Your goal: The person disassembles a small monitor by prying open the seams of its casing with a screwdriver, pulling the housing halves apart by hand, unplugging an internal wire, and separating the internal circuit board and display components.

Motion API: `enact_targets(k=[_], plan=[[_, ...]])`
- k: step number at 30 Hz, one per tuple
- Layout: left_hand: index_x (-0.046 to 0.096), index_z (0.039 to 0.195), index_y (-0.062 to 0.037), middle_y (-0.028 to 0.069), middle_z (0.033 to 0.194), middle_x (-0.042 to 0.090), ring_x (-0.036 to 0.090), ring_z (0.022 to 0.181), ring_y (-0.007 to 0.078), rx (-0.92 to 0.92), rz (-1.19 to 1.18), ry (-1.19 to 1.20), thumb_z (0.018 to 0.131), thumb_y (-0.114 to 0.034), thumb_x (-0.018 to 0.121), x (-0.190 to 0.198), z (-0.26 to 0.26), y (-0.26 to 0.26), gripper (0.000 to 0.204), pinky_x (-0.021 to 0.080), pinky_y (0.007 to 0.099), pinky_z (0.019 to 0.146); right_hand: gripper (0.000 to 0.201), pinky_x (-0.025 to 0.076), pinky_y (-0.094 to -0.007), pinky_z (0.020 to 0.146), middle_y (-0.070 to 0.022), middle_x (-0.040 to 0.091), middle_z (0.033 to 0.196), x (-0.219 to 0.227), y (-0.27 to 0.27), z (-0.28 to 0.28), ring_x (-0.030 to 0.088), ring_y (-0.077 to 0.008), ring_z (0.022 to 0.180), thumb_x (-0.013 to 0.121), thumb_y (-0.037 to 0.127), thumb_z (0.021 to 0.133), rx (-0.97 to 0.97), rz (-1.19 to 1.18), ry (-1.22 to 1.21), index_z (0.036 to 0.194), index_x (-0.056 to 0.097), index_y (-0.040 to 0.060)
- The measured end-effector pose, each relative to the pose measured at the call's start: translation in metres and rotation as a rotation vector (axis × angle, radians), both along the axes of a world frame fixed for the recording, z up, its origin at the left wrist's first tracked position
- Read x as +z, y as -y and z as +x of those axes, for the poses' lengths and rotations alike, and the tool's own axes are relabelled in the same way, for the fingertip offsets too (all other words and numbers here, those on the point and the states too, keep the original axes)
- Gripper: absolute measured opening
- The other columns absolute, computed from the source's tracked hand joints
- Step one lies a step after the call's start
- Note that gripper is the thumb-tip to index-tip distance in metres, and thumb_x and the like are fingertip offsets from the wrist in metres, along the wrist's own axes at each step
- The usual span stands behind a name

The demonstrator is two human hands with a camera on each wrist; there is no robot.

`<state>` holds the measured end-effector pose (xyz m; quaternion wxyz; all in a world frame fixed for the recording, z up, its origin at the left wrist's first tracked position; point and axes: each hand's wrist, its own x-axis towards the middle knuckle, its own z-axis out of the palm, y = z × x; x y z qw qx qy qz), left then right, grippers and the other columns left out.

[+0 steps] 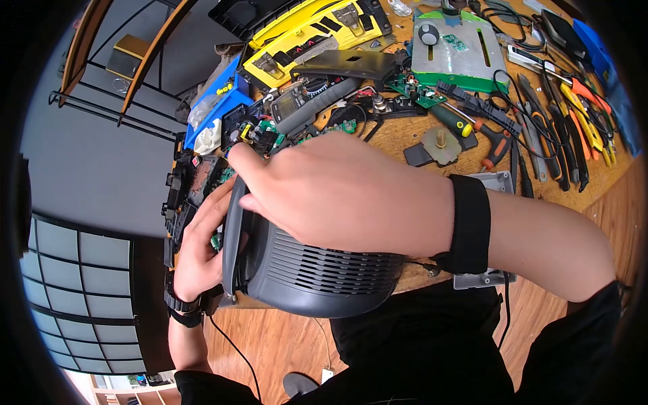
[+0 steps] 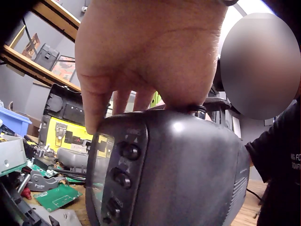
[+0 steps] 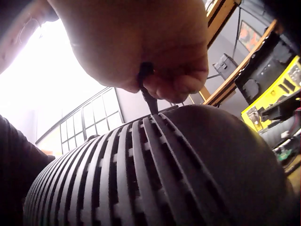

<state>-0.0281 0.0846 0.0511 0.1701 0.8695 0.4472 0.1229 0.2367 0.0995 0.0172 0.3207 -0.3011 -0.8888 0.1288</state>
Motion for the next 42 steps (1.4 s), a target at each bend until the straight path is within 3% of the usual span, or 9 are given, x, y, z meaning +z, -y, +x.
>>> enact_targets(k=[7,9,12,15,21,23,27,32,42], plan=[[0.054,0.135,0.0012,0.024,0.144,0.048,0.047,0.135,0.0363,0.004,-0.006,-0.001,0.081,-0.007,0.065,0.0,0.001,0.0,0.056,0.036,0.0416,0.111,0.033,0.05,-0.0377,0.049,-0.0109,0.058,0.056,-0.017,-0.012,-0.01,0.063,-0.0312,0.052,0.059,0.023,0.095,-0.076,0.392,-0.386,0.105,0.05,-0.0062],[0.054,0.136,0.001,0.0238,0.144,0.048,0.047,0.134,0.0362,0.009,-0.007,0.003,0.081,-0.007,0.064,0.0,0.001,0.0,0.056,0.036,0.0416,0.111,0.032,0.051,-0.0371,0.05,-0.0109,0.059,0.057,0.003,0.002,0.001,0.064,-0.0307,0.053,0.062,0.025,0.094,-0.114,0.006,-0.01,0.102,0.052,-0.0044],[0.054,0.136,0.0005,0.0235,0.144,0.048,0.048,0.134,0.0361,0.007,-0.008,0.009,0.08,-0.005,0.064,-0.001,0.001,0.0,0.057,0.037,0.0416,0.111,0.032,0.051,-0.0365,0.05,-0.0113,0.059,0.057,0.0,0.003,-0.002,0.064,-0.0291,0.053,0.062,0.028,0.094,-0.128,0.083,0.031,0.096,0.055,-0.0033],[0.054,0.136,-0.0001,0.0231,0.144,0.048,0.048,0.134,0.0361,-0.003,0.007,0.006,0.078,-0.004,0.063,-0.001,0.001,0.001,0.058,0.037,0.0418,0.11,0.027,0.048,-0.0422,0.054,-0.0118,0.064,0.071,-0.001,0.002,-0.004,0.064,-0.0318,0.062,0.064,0.03,0.092,-0.138,0.015,0.006,0.097,0.057,0.005],[0.059,0.132,-0.001,0.0232,0.146,0.046,0.047,0.134,0.0363,-0.013,-0.008,-0.037,0.076,-0.003,0.067,0.008,0.003,-0.001,0.056,0.037,0.0421,0.111,0.025,0.048,-0.0411,0.06,-0.0106,0.062,0.076,-0.001,0.005,0.002,0.063,-0.0324,0.068,0.063,0.027,0.093,-0.157,-0.023,-0.115,0.083,0.059,0.0036],[0.059,0.134,-0.0066,0.0202,0.149,0.043,0.052,0.131,0.0353,-0.05,0.027,-0.109,0.081,-0.009,0.067,0.01,0.002,-0.003,0.053,0.043,0.0408,0.106,0.024,0.048,-0.0414,0.062,-0.0109,0.062,0.077,0.0,0.007,0.005,0.063,-0.0322,0.071,0.062,0.026,0.093,-0.175,-0.037,-0.105,0.084,0.06,0.0039],[0.064,0.128,-0.0057,0.0226,0.15,0.041,0.052,0.131,0.0364,-0.104,0.08,-0.015,0.079,-0.007,0.071,0.002,-0.003,-0.009,0.049,0.044,0.041,0.105,0.023,0.048,-0.0419,0.065,-0.0108,0.061,0.079,0.002,0.007,0.007,0.063,-0.032,0.076,0.06,0.027,0.095,-0.206,-0.1,-0.107,0.088,0.061,0.0047],[0.071,0.115,-0.0042,0.0237,0.15,0.04,0.054,0.128,0.0368,-0.112,0.098,-0.017,0.076,-0.008,0.076,-0.001,-0.006,-0.01,0.04,0.046,0.0396,0.102,0.024,0.047,-0.0424,0.065,-0.0113,0.061,0.082,-0.003,0.011,0.006,0.062,-0.0327,0.075,0.057,0.027,0.097,-0.201,-0.124,-0.117,0.089,0.061,0.0043],[0.072,0.113,-0.0045,0.022,0.148,0.045,0.056,0.126,0.0334,-0.051,0.009,0.055,0.074,-0.008,0.079,-0.002,-0.007,-0.009,0.04,0.047,0.0404,0.102,0.021,0.048,-0.0427,0.064,-0.0123,0.058,0.083,-0.001,0.017,0.007,0.061,-0.0325,0.071,0.058,0.022,0.095,-0.136,-0.113,-0.088,0.087,0.057,0.0023]])
